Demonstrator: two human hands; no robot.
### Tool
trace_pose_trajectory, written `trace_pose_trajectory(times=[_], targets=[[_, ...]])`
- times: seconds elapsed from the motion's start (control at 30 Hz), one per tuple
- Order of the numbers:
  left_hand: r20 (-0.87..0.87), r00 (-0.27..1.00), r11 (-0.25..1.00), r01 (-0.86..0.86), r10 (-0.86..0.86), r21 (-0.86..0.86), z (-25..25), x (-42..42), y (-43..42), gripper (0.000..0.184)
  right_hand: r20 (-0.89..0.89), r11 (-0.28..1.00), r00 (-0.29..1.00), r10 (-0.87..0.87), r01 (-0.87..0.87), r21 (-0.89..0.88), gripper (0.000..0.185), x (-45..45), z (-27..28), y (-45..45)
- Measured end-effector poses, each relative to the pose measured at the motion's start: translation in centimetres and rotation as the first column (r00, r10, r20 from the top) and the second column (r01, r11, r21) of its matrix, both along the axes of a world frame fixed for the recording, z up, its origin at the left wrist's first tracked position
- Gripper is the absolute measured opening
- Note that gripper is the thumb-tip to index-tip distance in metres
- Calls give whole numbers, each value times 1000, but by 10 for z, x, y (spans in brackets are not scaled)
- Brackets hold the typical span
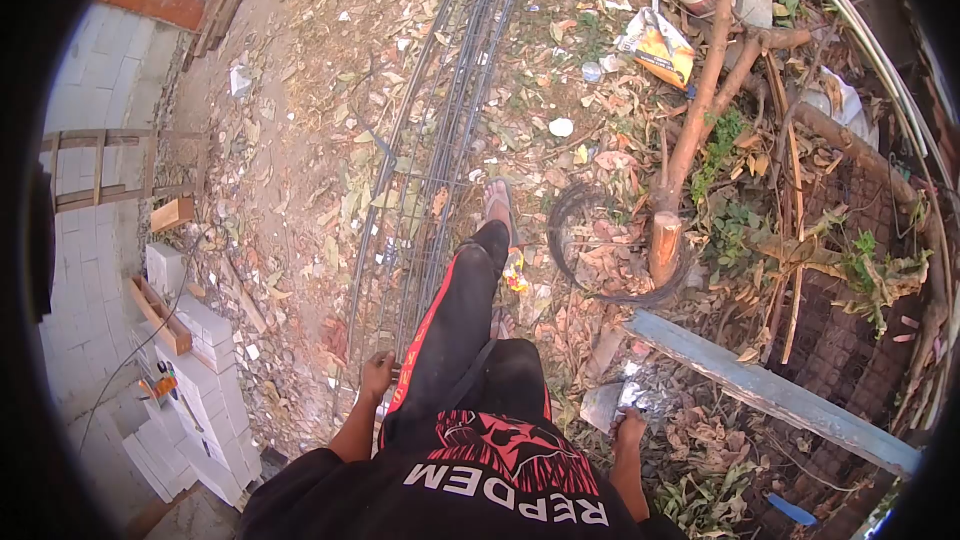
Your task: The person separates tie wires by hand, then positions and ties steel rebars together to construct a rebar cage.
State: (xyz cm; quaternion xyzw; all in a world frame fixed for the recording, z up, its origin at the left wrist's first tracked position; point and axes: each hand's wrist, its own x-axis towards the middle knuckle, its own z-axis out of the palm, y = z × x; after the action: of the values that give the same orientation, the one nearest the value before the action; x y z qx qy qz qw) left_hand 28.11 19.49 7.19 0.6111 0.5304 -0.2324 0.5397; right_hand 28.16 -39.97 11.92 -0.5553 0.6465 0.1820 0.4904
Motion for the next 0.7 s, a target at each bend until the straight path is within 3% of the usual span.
trace_pose_trajectory(times=[0.1,0.17,0.2,0.23,0.3,0.33,0.37,0.43,0.5,0.7], targets=[[-69,997,1000,18,-20,-23,-14,45,5,39,72,991,991,-109,113,-67,25,56,24,-30],[-203,953,975,219,-224,-45,-27,89,17,38,3,970,998,-62,61,-235,26,107,47,-29],[-149,899,895,430,-413,115,-45,107,27,38,81,977,994,-73,87,-192,26,127,56,-26],[-158,900,900,424,-406,105,-55,143,31,38,49,971,998,-40,50,-235,25,148,57,-24],[-143,990,1000,10,-13,-26,-60,207,38,38,-69,945,977,202,-213,-248,25,201,65,1],[-128,991,998,-53,47,-43,-54,256,39,38,-79,921,950,301,-311,-234,25,234,65,20],[-96,995,999,-35,33,-25,-58,293,40,38,-85,888,915,394,-403,-223,25,268,65,38],[-82,997,1000,-3,1,-15,-55,355,42,39,12,931,933,359,-357,-72,26,312,51,61],[7,1000,998,-27,27,-49,-37,407,34,41,-3,880,881,473,-473,-42,28,387,67,100],[-7,1000,999,-26,26,-25,-29,477,26,39,188,866,849,494,-500,-17,34,566,85,133]])
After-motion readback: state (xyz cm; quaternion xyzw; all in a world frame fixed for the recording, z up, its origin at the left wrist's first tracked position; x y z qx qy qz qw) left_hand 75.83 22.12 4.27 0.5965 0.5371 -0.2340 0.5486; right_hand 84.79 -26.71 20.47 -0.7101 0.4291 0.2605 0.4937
